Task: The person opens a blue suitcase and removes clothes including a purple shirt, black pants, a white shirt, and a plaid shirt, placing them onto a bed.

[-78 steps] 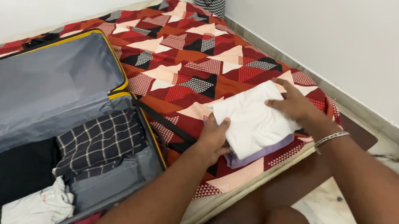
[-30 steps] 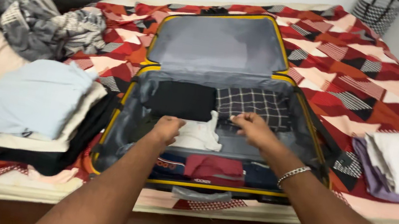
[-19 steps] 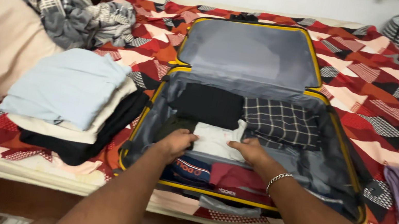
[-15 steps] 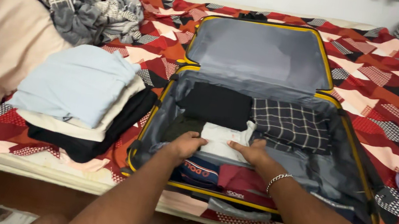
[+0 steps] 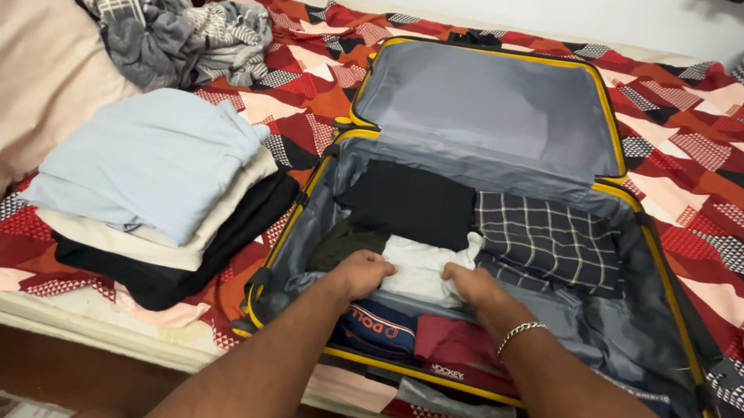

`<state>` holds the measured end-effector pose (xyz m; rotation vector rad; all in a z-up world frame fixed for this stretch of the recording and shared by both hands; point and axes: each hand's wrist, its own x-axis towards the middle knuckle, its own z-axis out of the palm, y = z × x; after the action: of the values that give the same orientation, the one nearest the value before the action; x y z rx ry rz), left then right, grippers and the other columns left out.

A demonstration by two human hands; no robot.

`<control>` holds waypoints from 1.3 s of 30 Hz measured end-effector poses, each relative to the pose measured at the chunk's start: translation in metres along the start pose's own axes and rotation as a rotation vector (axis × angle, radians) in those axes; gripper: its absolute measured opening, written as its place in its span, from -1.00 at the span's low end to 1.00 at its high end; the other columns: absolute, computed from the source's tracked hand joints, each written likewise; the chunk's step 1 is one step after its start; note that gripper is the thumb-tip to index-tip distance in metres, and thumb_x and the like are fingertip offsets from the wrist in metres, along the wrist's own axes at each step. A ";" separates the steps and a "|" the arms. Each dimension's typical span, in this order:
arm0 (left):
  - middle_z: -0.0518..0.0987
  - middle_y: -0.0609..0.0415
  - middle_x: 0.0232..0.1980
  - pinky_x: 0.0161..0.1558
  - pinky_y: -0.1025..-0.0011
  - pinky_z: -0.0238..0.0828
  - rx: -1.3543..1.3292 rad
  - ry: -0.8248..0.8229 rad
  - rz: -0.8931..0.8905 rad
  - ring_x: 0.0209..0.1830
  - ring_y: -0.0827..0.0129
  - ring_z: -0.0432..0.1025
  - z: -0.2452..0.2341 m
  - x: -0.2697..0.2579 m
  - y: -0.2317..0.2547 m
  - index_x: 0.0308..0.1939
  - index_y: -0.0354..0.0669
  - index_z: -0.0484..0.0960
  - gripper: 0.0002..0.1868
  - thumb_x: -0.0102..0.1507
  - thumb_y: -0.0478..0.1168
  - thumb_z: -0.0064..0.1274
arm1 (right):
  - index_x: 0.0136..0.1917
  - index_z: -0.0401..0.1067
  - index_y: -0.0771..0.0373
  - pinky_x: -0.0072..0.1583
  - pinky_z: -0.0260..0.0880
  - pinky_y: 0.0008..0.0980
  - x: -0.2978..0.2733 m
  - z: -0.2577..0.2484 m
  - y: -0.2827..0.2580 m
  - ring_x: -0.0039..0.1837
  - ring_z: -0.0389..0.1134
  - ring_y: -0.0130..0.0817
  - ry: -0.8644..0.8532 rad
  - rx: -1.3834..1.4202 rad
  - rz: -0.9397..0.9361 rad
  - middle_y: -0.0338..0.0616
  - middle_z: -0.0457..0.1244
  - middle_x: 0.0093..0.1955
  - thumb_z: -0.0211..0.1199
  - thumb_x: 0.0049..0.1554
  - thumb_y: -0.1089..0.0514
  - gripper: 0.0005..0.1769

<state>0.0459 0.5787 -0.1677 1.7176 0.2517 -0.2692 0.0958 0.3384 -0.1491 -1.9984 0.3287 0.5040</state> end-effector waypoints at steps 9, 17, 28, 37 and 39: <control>0.54 -0.15 0.16 0.23 0.24 0.38 0.140 0.252 -0.045 0.18 0.18 0.45 0.005 -0.035 0.036 0.36 -0.27 0.36 -0.04 0.05 0.22 0.34 | 0.23 0.43 0.20 -0.05 0.28 -0.23 -0.067 0.003 -0.014 -0.05 0.32 -0.26 -0.102 0.261 -0.337 -0.08 0.34 -0.03 0.15 0.06 0.02 -0.52; 0.59 -0.24 0.26 0.29 0.19 0.36 -0.191 -0.037 -0.058 0.26 0.09 0.51 0.034 -0.077 0.085 0.32 -0.43 0.45 -0.02 0.16 0.37 0.14 | 0.36 0.32 0.05 0.18 0.29 -0.04 -0.142 -0.037 -0.034 0.20 0.34 -0.29 -0.193 0.526 -0.337 -0.19 0.34 0.20 0.14 0.05 0.02 -0.42; 0.64 -0.10 0.12 0.13 0.21 0.55 -0.513 -0.191 0.198 0.08 0.21 0.58 0.087 -0.122 0.127 0.22 -0.25 0.46 -0.50 0.23 -0.23 0.21 | 0.51 -0.02 0.03 0.22 0.39 0.12 -0.206 -0.120 -0.024 0.34 0.35 0.04 -0.136 0.703 -0.219 0.11 0.24 0.35 0.35 0.03 -0.09 -0.10; 0.62 -0.12 0.13 0.10 0.18 0.57 -0.585 -0.360 0.252 0.07 0.18 0.57 0.183 -0.119 0.162 0.20 -0.29 0.45 -0.55 0.27 -0.25 0.17 | 0.63 -0.21 -0.07 0.28 0.37 -0.35 -0.214 -0.195 0.021 0.34 0.29 -0.38 0.057 0.613 -0.660 0.01 0.15 0.45 0.30 0.09 0.22 0.01; 0.62 -0.10 0.14 0.10 0.17 0.58 -0.578 -0.390 0.248 0.07 0.19 0.57 0.213 -0.119 0.171 0.21 -0.26 0.44 -0.55 0.27 -0.25 0.16 | 0.55 0.13 0.12 0.26 0.37 -0.39 -0.214 -0.223 0.039 0.31 0.31 -0.38 0.068 0.542 -0.680 -0.02 0.23 0.41 0.25 0.18 0.21 -0.29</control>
<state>-0.0206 0.3396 -0.0038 1.0815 -0.1624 -0.3059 -0.0618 0.1258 0.0141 -1.4703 -0.1709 -0.0867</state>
